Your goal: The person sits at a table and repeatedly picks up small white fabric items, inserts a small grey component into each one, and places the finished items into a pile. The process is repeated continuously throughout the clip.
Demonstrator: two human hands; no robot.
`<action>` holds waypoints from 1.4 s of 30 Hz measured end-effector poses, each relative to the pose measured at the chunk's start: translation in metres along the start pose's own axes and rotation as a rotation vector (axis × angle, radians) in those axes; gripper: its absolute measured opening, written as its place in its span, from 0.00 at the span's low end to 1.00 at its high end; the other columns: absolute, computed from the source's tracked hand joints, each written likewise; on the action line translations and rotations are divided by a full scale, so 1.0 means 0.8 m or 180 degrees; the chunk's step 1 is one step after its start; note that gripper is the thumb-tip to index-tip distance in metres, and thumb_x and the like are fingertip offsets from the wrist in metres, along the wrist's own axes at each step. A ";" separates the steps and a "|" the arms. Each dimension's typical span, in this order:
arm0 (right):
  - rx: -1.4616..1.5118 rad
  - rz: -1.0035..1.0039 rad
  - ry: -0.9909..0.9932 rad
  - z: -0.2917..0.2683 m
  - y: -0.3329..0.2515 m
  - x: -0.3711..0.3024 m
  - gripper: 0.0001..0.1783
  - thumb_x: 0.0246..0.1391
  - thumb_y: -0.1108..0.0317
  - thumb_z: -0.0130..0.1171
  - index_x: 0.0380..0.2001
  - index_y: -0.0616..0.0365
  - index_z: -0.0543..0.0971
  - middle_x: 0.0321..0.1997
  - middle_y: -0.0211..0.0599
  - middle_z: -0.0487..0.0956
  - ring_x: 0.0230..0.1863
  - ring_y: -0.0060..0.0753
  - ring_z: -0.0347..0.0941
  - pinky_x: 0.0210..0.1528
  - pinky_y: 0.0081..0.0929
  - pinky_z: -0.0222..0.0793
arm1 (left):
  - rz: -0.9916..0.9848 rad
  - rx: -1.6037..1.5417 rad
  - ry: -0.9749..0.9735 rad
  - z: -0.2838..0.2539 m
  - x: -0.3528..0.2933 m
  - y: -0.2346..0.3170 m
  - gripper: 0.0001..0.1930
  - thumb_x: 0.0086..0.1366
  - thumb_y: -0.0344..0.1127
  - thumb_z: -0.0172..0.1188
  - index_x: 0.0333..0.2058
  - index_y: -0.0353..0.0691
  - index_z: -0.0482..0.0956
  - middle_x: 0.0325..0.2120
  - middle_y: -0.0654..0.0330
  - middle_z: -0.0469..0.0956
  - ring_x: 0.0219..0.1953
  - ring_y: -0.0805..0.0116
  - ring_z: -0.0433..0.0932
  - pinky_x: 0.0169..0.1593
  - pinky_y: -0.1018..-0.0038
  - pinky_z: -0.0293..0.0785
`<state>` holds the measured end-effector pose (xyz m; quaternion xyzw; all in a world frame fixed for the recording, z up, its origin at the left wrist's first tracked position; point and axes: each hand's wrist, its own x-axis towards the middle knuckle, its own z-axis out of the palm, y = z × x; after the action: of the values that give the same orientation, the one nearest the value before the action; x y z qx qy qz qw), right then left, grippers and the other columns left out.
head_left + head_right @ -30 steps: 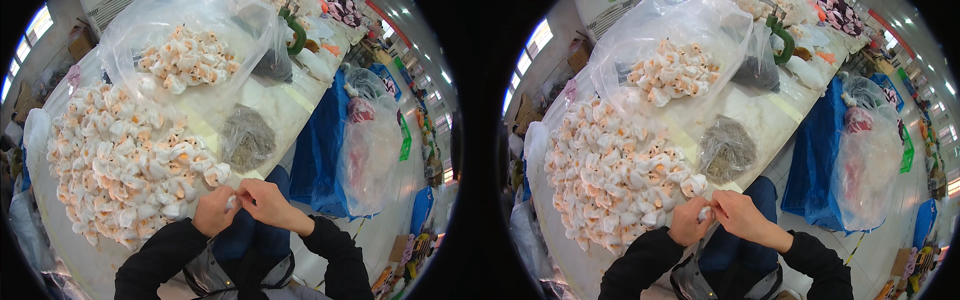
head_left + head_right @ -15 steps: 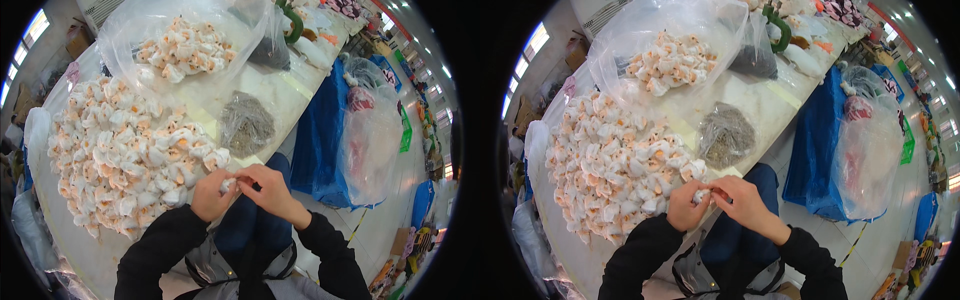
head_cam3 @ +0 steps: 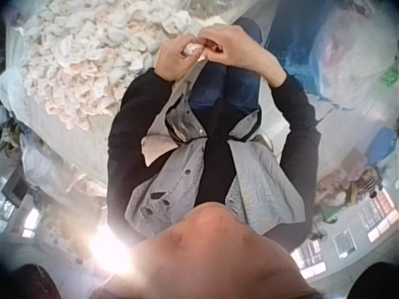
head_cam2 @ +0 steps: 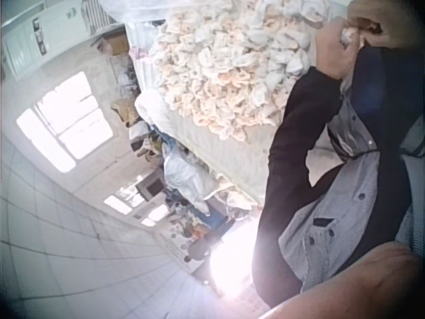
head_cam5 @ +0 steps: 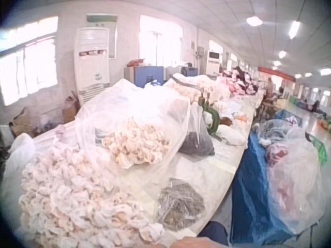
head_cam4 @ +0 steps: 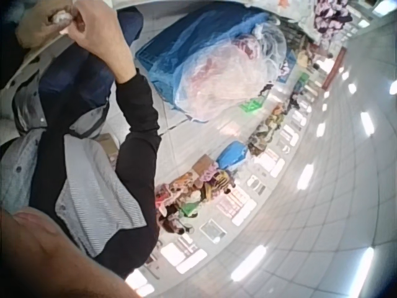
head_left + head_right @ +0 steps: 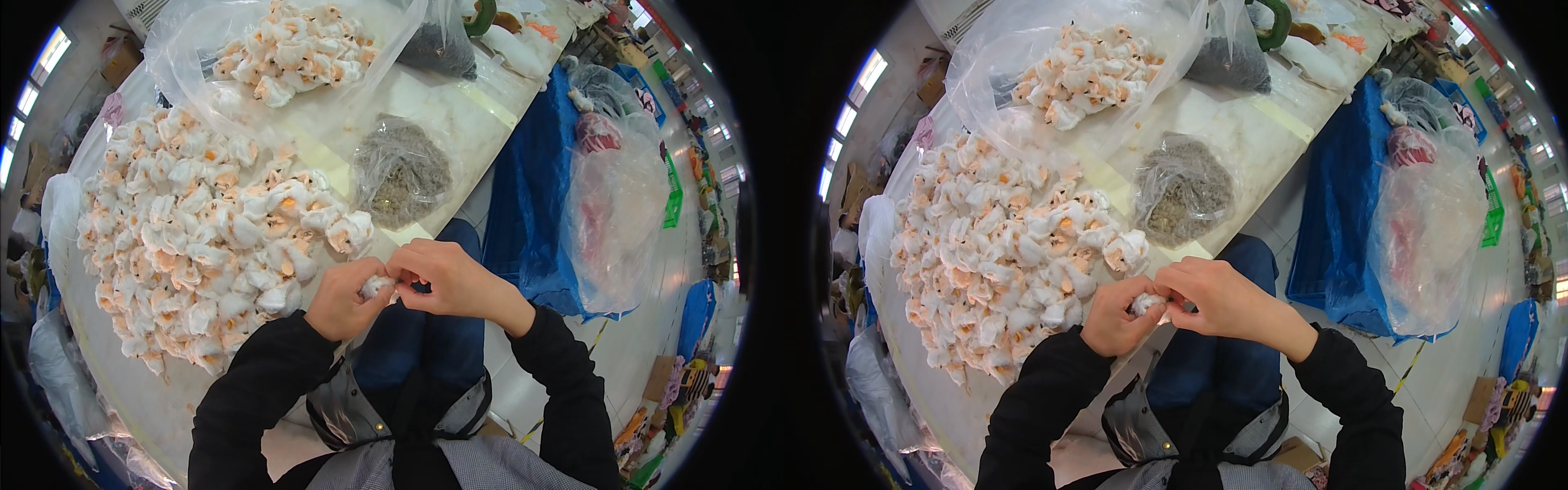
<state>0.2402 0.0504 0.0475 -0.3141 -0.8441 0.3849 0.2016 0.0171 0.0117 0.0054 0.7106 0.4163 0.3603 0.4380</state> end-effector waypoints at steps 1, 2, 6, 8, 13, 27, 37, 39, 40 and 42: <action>0.0009 -0.0009 0.0004 0.000 0.000 0.000 0.10 0.53 0.72 0.67 0.34 0.55 0.75 0.30 0.36 0.78 0.36 0.45 0.77 0.40 0.39 0.74 | 0.0008 -0.0026 -0.0011 0.000 0.000 0.001 0.08 0.65 0.29 0.68 0.41 0.35 0.81 0.29 0.54 0.81 0.24 0.58 0.80 0.29 0.67 0.74; 0.0018 -0.0025 0.0005 0.000 0.000 0.000 0.09 0.53 0.73 0.67 0.33 0.55 0.75 0.30 0.36 0.77 0.36 0.45 0.77 0.39 0.39 0.73 | -0.0015 0.0000 -0.0033 0.000 0.000 0.001 0.08 0.66 0.29 0.68 0.41 0.35 0.81 0.29 0.54 0.81 0.24 0.59 0.80 0.29 0.68 0.74; -0.0172 -0.0383 -0.0005 0.000 0.011 0.000 0.09 0.52 0.73 0.67 0.31 0.54 0.74 0.29 0.35 0.76 0.35 0.43 0.76 0.38 0.39 0.73 | -0.0215 -0.0043 0.0130 0.000 -0.002 -0.001 0.07 0.66 0.30 0.68 0.40 0.35 0.82 0.30 0.54 0.83 0.24 0.65 0.79 0.30 0.70 0.73; -0.0256 -0.0457 -0.0055 0.005 0.016 -0.006 0.09 0.53 0.73 0.68 0.31 0.55 0.75 0.29 0.34 0.77 0.35 0.42 0.76 0.37 0.37 0.73 | -0.0379 -0.0174 0.0258 -0.001 -0.003 -0.004 0.07 0.67 0.30 0.68 0.41 0.35 0.83 0.30 0.57 0.83 0.25 0.72 0.77 0.30 0.73 0.71; 0.0235 -0.0152 0.0701 0.024 0.016 -0.026 0.10 0.58 0.74 0.68 0.43 0.58 0.80 0.41 0.37 0.80 0.34 0.34 0.77 0.35 0.30 0.73 | -0.0477 -0.0758 0.0485 -0.001 -0.002 -0.006 0.08 0.65 0.27 0.69 0.43 0.35 0.86 0.29 0.62 0.83 0.30 0.78 0.76 0.36 0.77 0.70; 0.1287 0.0546 0.1918 0.077 -0.020 -0.031 0.15 0.64 0.77 0.65 0.53 0.61 0.84 0.44 0.37 0.81 0.27 0.19 0.78 0.27 0.18 0.72 | 0.0662 0.0047 0.0799 -0.009 0.001 0.019 0.15 0.59 0.27 0.77 0.46 0.42 0.91 0.39 0.61 0.79 0.25 0.79 0.72 0.26 0.79 0.64; 0.1351 0.0972 0.1910 0.058 -0.049 -0.030 0.07 0.67 0.75 0.62 0.46 0.64 0.83 0.42 0.38 0.82 0.30 0.21 0.80 0.29 0.17 0.73 | 0.0344 0.0187 0.0650 -0.009 0.002 0.027 0.11 0.58 0.26 0.74 0.41 0.36 0.88 0.30 0.66 0.79 0.21 0.83 0.60 0.25 0.79 0.54; 0.1735 0.1181 0.1817 0.062 -0.051 -0.034 0.08 0.68 0.75 0.62 0.47 0.65 0.83 0.41 0.38 0.82 0.30 0.21 0.81 0.29 0.18 0.75 | 0.0150 0.0174 0.0564 -0.007 0.001 0.029 0.09 0.59 0.28 0.74 0.39 0.38 0.88 0.30 0.64 0.82 0.21 0.78 0.68 0.26 0.77 0.62; 0.1927 0.1286 0.1770 0.063 -0.050 -0.035 0.08 0.68 0.75 0.62 0.47 0.65 0.82 0.40 0.38 0.82 0.30 0.21 0.81 0.30 0.19 0.75 | 0.0053 0.0167 0.0520 -0.006 0.001 0.031 0.08 0.60 0.28 0.74 0.39 0.39 0.87 0.30 0.63 0.83 0.22 0.75 0.72 0.26 0.75 0.66; 0.1107 0.0898 0.1777 0.065 -0.038 -0.035 0.08 0.66 0.76 0.62 0.47 0.65 0.82 0.41 0.38 0.82 0.30 0.24 0.82 0.30 0.21 0.76 | -0.0220 0.0025 0.0383 -0.006 0.001 0.036 0.07 0.60 0.29 0.73 0.37 0.39 0.86 0.27 0.62 0.82 0.21 0.73 0.73 0.27 0.74 0.67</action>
<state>0.2188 -0.0118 0.0361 -0.4816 -0.6267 0.4462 0.4198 0.0216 0.0062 0.0337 0.6746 0.4676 0.3854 0.4216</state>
